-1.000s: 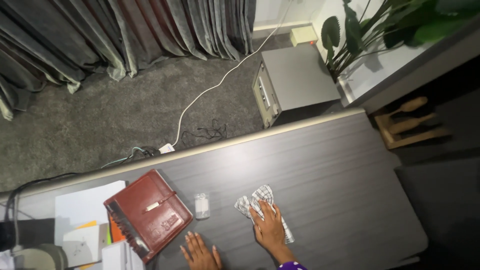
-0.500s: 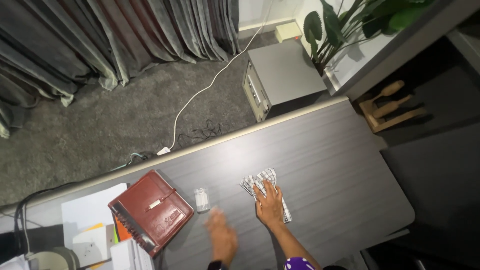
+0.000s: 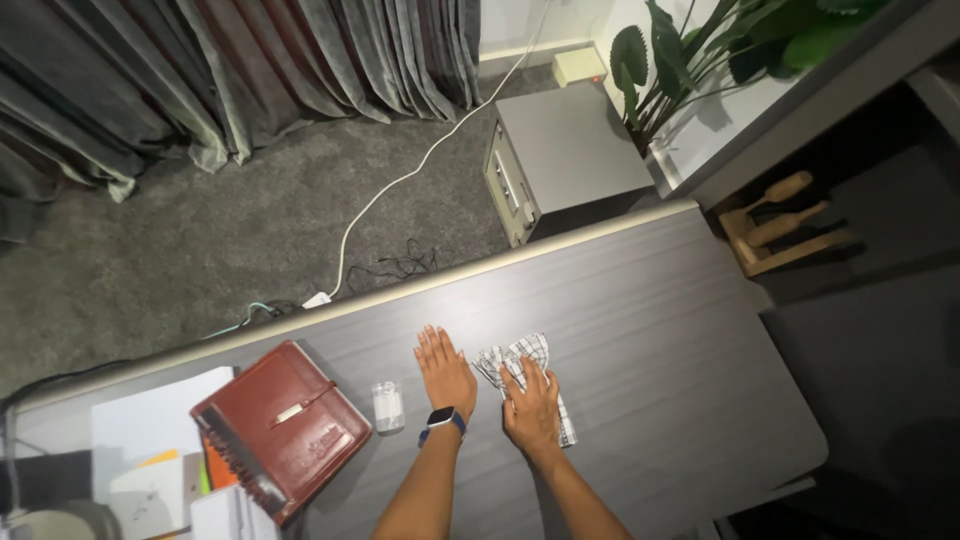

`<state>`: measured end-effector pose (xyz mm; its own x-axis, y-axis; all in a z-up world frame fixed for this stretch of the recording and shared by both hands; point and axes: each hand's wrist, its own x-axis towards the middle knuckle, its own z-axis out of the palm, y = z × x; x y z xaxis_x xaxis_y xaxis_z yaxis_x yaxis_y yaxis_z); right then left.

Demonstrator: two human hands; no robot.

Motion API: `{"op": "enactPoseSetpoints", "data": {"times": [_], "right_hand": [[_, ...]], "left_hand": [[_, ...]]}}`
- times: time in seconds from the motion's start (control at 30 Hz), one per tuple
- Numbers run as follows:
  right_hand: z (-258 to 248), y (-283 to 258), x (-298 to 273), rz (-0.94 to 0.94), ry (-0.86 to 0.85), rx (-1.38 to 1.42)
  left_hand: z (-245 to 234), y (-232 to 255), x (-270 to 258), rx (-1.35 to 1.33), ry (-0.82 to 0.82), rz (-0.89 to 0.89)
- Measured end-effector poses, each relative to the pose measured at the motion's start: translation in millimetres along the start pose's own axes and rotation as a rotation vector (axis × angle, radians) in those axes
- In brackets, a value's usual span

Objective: Wiping down decorative objects and the surface of an office desk with a cleaning cloth.

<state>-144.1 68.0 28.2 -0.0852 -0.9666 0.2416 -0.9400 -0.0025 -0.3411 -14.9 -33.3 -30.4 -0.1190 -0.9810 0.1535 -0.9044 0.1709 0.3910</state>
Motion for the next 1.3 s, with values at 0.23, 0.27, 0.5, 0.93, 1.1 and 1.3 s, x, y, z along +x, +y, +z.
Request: {"op": "enactPoseSetpoints", "data": {"times": [0.23, 0.27, 0.5, 0.93, 1.1, 1.3], "right_hand": [[5.4, 17.5, 26.3, -0.028, -0.01, 0.014], [6.4, 20.7, 29.9, -0.053, -0.018, 0.01], [7.8, 43.5, 78.7, -0.215, -0.074, 0.029], [-2.4, 166.5, 163.7, -0.22, -0.066, 0.038], [-21.9, 257.3, 192.8, -0.048, 0.017, -0.051], [-12.7, 283.0, 189.1, 0.214, 0.251, -0.182]], "left_hand": [[-5.6, 3.5, -0.7, -0.038, 0.043, 0.014], [-2.9, 2.4, -2.6, -0.034, 0.061, 0.016], [-2.2, 9.0, 0.1, -0.012, 0.076, -0.007], [0.9, 12.0, 3.9, 0.026, 0.082, 0.023], [-2.1, 15.4, 5.2, 0.059, 0.079, 0.012], [-3.0, 19.9, 8.4, 0.067, 0.072, 0.012]]}}
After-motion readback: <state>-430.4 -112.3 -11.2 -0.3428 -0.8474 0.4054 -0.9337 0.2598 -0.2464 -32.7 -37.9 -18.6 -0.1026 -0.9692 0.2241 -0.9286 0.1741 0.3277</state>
